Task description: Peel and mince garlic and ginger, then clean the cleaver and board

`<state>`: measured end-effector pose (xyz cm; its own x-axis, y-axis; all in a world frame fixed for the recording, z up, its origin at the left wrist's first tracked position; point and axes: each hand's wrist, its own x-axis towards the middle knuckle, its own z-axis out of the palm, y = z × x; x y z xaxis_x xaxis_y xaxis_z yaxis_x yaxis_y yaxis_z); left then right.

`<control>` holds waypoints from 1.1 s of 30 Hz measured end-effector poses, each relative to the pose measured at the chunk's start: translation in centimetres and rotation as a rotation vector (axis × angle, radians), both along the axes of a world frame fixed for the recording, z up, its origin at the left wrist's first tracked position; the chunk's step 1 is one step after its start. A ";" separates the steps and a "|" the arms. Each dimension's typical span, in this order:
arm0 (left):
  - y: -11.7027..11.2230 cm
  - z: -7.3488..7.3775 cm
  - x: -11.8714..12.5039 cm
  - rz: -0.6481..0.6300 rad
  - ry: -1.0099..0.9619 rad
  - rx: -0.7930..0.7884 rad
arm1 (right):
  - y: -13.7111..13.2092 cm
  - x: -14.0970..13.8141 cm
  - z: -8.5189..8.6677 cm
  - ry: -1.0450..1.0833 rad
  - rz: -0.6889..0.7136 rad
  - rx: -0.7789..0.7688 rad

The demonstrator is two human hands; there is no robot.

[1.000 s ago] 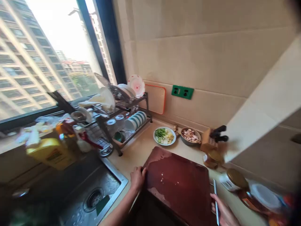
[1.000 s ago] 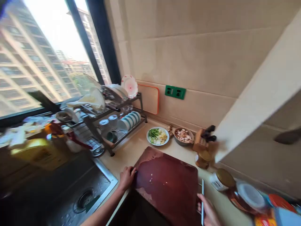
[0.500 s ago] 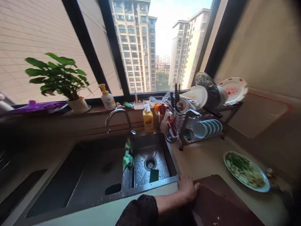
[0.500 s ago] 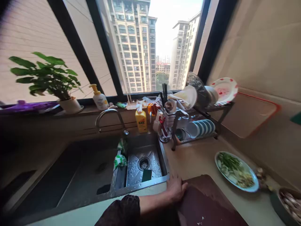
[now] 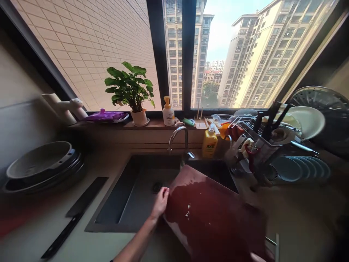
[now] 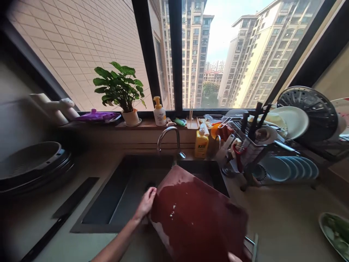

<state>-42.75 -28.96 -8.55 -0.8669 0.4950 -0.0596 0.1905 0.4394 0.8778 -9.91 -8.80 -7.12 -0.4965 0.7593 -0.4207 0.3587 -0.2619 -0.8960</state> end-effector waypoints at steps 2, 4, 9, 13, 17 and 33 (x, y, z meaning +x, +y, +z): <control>-3.2 -0.8 -4.0 0.140 0.017 0.011 | -1.3 -3.7 0.0 0.098 0.035 -0.071; -5.4 -1.4 -7.5 0.229 0.021 0.001 | -1.9 -8.4 0.1 0.216 0.104 -0.210; -7.3 -2.7 -13.3 0.355 -0.014 -0.023 | -0.4 -19.6 0.2 0.316 0.208 -0.436; -6.7 -4.5 -15.5 0.393 -0.058 -0.033 | 1.1 -23.2 0.1 0.250 0.199 -0.390; -6.0 -6.4 -16.3 0.405 -0.097 -0.047 | 1.7 -23.9 -0.8 0.218 0.216 -0.358; 9.3 0.6 -16.4 0.086 -0.612 0.392 | 2.3 -22.9 -5.0 0.161 0.101 -0.412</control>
<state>-59.13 -19.67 -7.93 -0.7721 0.5110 -0.3779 -0.4053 0.0621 0.9121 -32.86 -6.49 -12.15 -0.6430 0.4894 -0.5891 0.2657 -0.5789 -0.7709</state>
